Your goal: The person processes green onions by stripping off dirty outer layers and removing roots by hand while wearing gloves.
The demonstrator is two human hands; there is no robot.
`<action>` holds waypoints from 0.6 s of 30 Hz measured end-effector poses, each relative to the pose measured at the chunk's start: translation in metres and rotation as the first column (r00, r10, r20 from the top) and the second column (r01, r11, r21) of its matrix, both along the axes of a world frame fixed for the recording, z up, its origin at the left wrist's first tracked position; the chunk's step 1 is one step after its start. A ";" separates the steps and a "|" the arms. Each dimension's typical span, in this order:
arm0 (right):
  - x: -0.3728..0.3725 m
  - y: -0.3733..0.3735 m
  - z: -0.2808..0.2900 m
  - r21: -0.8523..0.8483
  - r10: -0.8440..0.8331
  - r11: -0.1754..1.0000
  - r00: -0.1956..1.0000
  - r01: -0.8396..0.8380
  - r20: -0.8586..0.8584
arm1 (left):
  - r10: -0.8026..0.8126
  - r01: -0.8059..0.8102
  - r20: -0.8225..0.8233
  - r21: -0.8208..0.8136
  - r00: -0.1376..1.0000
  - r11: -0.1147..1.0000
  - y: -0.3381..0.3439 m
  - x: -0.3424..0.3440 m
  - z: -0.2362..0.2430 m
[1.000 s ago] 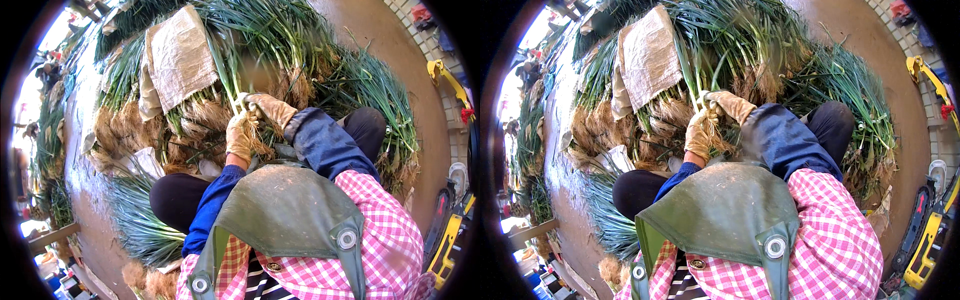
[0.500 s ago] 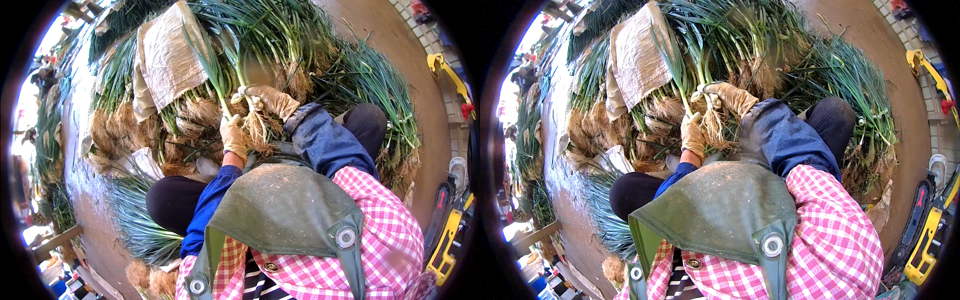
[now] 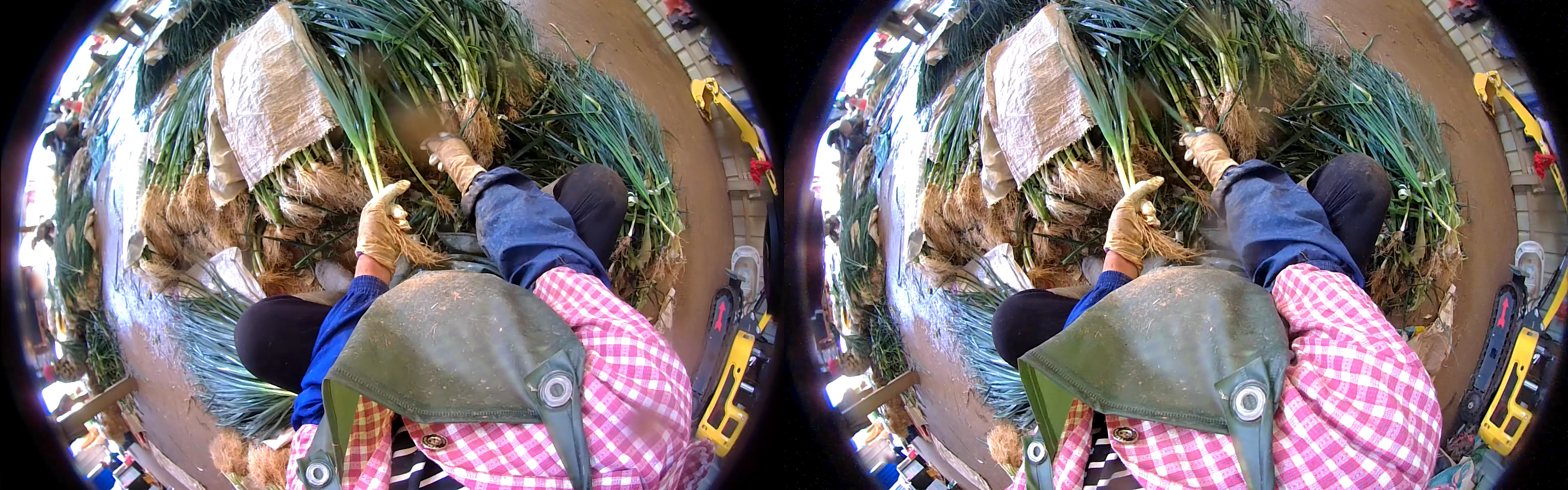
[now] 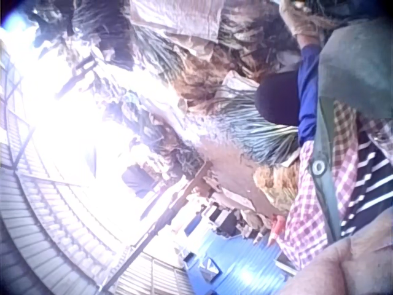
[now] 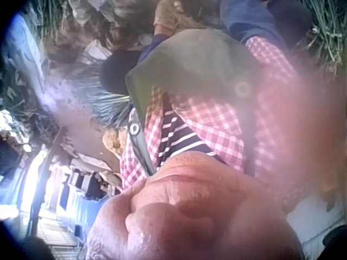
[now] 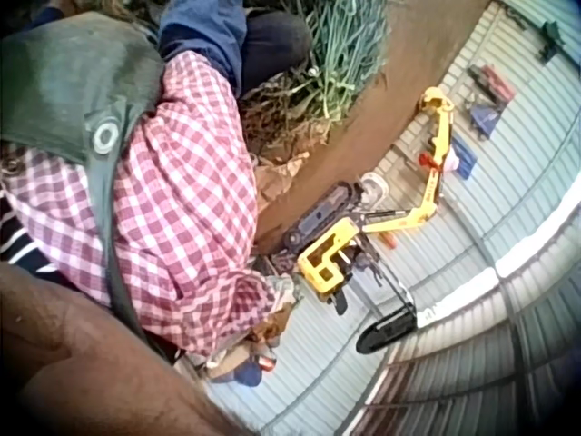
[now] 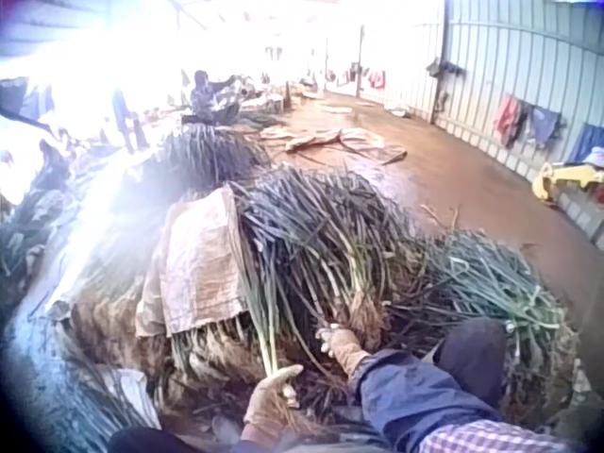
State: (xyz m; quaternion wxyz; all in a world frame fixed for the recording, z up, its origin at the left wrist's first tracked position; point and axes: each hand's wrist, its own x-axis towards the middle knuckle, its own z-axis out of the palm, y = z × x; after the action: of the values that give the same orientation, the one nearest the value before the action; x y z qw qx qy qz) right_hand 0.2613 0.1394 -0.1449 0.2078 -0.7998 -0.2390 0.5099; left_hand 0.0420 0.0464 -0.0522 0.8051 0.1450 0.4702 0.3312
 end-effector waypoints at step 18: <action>-0.085 -0.002 0.085 0.299 0.371 0.926 0.702 -0.231 -0.608 | 0.138 -0.138 0.152 -0.013 0.979 0.990 -0.007 -0.005 -0.009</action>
State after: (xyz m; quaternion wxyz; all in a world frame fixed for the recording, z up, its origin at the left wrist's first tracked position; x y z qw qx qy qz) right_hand 0.1767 0.1376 -0.0599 0.2706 -0.4953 -0.3291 0.7570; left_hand 0.0366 0.0392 -0.0615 0.8140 0.0852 0.4164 0.3959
